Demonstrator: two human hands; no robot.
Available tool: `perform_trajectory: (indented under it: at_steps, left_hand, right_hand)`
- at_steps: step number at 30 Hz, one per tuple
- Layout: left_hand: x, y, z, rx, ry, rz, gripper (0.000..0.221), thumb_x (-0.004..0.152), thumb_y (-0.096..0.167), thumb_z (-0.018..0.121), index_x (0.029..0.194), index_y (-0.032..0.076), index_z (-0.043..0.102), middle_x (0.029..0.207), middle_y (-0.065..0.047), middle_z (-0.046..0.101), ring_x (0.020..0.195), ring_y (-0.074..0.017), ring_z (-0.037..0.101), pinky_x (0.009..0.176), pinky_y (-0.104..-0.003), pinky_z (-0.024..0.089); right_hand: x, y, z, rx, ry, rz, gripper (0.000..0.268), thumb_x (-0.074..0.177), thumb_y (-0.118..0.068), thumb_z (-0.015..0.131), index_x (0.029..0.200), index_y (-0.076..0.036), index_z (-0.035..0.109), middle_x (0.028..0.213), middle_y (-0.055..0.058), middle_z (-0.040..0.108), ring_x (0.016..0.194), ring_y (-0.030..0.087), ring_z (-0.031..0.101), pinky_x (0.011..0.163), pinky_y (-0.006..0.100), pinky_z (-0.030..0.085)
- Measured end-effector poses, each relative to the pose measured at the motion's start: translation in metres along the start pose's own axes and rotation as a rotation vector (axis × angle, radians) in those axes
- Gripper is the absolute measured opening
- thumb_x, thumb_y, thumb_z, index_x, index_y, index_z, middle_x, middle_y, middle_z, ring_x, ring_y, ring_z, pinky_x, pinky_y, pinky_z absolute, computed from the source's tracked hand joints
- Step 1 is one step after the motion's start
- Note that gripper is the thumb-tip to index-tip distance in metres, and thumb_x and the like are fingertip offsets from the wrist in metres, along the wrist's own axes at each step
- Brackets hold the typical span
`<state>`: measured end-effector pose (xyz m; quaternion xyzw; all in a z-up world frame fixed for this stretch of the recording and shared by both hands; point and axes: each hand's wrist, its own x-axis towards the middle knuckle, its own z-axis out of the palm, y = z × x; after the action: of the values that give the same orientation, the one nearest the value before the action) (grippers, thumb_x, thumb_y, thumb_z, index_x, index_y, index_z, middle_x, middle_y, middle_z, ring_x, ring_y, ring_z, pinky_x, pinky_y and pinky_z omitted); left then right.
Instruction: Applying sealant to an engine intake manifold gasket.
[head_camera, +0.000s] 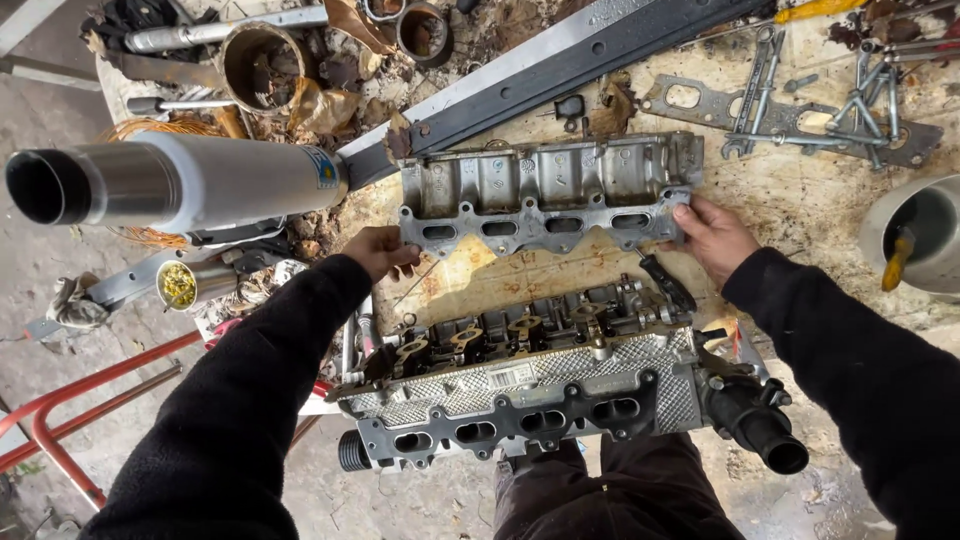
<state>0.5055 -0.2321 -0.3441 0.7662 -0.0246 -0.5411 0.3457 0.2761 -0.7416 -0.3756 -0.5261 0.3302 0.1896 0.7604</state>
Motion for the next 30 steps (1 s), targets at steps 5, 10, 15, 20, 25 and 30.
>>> perform_trajectory:
  at_steps: [5,10,15,20,25,30]
  left_hand:
    - [0.004,0.022,0.015,0.314,0.082,-0.125,0.039,0.093,0.04,0.075,0.108,0.004,0.074,0.083,-0.011,0.077,0.071,-0.0176,0.073,0.069,-0.038,0.057]
    - [0.044,-0.004,0.014,0.561,0.1,-0.14,0.049,0.09,0.049,0.078,0.106,0.003,0.077,0.085,-0.012,0.077,0.073,-0.02,0.073,0.073,-0.039,0.058]
    - [0.054,0.0,0.019,0.659,0.014,-0.216,0.058,0.087,0.059,0.076,0.095,0.001,0.077,0.084,-0.012,0.08,0.074,-0.0197,0.077,0.074,-0.037,0.061]
    - [0.034,0.042,0.014,0.639,-0.102,-0.302,0.066,0.091,0.064,0.07,0.099,0.0,0.078,0.091,-0.013,0.08,0.077,-0.0221,0.077,0.077,-0.039,0.062]
    - [-0.008,0.061,0.001,0.804,0.014,-0.119,0.062,0.091,0.062,0.071,0.117,0.006,0.076,0.1,-0.013,0.079,0.086,-0.026,0.075,0.085,-0.04,0.059]
    - [-0.141,0.134,0.011,0.823,0.508,0.339,0.045,0.097,0.046,0.071,0.122,0.008,0.074,0.107,-0.012,0.077,0.08,-0.0265,0.076,0.074,-0.042,0.06]
  right_hand:
    - [0.006,-0.017,-0.004,-0.492,0.073,-0.011,0.046,0.106,-0.035,0.051,0.143,-0.01,0.056,0.125,0.008,0.067,0.107,0.02,0.064,0.094,0.043,0.055]
    - [0.027,-0.021,-0.019,-0.763,0.105,-0.083,0.042,0.108,-0.036,0.053,0.137,-0.008,0.064,0.12,0.01,0.069,0.106,0.021,0.063,0.097,0.042,0.052]
    - [0.024,-0.024,-0.012,-0.724,0.162,-0.249,0.036,0.108,-0.029,0.062,0.133,-0.003,0.066,0.121,0.012,0.062,0.107,0.021,0.063,0.098,0.038,0.051]
    - [0.015,-0.042,-0.013,-0.782,0.124,-0.141,0.038,0.105,-0.025,0.063,0.137,-0.004,0.065,0.128,0.014,0.066,0.11,0.023,0.064,0.101,0.038,0.051]
    - [-0.054,-0.095,-0.012,-0.821,0.055,-0.141,0.045,0.105,-0.023,0.062,0.145,-0.004,0.057,0.141,0.017,0.06,0.126,0.027,0.057,0.105,0.043,0.045]
    - [-0.182,-0.107,-0.012,-0.502,0.366,-0.362,0.042,0.117,-0.028,0.046,0.145,0.002,0.056,0.141,0.018,0.063,0.122,0.025,0.066,0.103,0.039,0.055]
